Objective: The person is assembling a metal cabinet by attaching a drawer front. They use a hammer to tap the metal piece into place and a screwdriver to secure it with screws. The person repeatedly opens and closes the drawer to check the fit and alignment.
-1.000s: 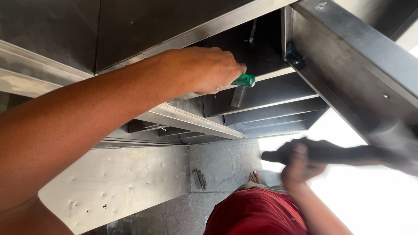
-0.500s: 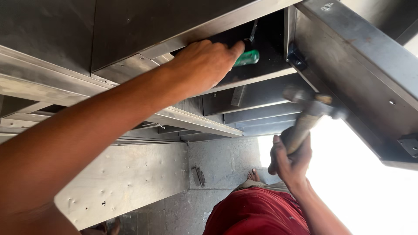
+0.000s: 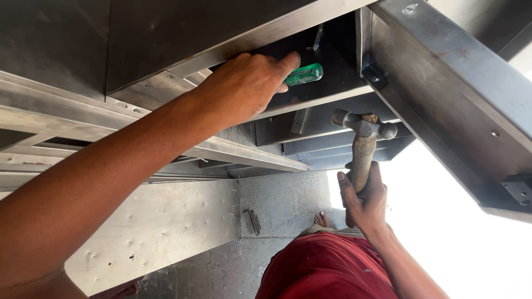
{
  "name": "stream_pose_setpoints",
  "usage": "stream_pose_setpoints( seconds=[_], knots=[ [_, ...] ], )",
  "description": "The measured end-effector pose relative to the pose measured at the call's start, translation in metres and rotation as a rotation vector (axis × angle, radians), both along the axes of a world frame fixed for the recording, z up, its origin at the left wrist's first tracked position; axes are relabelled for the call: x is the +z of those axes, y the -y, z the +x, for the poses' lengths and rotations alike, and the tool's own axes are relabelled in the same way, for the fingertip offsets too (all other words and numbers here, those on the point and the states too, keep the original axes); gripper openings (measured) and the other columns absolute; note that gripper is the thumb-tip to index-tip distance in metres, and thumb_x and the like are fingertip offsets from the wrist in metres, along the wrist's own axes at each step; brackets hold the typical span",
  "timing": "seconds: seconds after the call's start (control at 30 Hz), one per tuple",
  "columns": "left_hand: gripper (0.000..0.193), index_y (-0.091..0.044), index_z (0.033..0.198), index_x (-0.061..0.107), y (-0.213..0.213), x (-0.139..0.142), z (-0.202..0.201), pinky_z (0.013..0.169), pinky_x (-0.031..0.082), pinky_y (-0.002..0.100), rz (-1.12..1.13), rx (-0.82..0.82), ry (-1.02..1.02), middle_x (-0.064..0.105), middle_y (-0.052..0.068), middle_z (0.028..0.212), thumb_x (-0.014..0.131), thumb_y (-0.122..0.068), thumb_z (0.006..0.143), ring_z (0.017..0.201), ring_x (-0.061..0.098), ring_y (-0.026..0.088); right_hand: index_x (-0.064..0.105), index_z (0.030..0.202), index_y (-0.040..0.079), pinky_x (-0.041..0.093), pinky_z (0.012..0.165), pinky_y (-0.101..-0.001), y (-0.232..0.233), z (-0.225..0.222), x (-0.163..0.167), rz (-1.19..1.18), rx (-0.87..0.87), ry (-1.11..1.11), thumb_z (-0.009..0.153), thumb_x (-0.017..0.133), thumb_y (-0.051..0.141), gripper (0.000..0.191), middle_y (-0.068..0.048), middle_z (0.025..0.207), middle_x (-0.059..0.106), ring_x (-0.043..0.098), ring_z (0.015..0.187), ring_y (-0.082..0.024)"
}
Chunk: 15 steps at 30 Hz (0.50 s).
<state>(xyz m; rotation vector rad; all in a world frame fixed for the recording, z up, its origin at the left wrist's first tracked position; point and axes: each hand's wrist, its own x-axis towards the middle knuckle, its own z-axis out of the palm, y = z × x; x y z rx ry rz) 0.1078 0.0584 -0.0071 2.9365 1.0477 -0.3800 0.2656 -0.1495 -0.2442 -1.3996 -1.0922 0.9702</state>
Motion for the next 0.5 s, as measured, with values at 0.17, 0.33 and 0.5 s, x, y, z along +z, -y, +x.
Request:
stream_pose_setpoints(
  seconds=[0.17, 0.33, 0.5],
  knots=[
    [0.047, 0.005, 0.145, 0.045, -0.016, -0.023, 0.010, 0.049, 0.060, 0.042, 0.141, 0.048, -0.185, 0.071, 0.021, 0.070, 0.053, -0.002, 0.100, 0.058, 0.072, 0.030, 0.052, 0.114, -0.002, 0.050, 0.039, -0.0293, 0.004, 0.011, -0.024, -0.035, 0.025, 0.054, 0.097, 0.064, 0.025, 0.034, -0.010, 0.064, 0.067, 0.065, 0.045, -0.017],
    [0.039, 0.009, 0.140, 0.051, -0.029, -0.051, 0.021, 0.048, 0.059, 0.039, 0.433, 0.079, -0.108, 0.071, 0.022, 0.077, 0.054, -0.005, 0.104, 0.062, 0.072, 0.029, 0.056, 0.116, 0.000, 0.050, 0.046, -0.0347, 0.015, 0.023, -0.047, -0.183, 0.058, 0.092, 0.095, 0.066, 0.025, 0.034, -0.014, 0.068, 0.068, 0.065, 0.051, -0.019],
    [0.041, 0.005, 0.132, 0.055, 0.017, -0.073, 0.000, 0.054, 0.059, 0.039, 0.382, 0.013, -0.014, 0.067, 0.019, 0.092, 0.057, -0.009, 0.093, 0.067, 0.069, 0.026, 0.058, 0.126, 0.002, 0.050, 0.055, -0.0398, 0.020, 0.039, -0.056, -0.350, 0.048, 0.106, 0.095, 0.065, 0.023, 0.038, -0.018, 0.073, 0.071, 0.066, 0.059, -0.024]
  ],
)
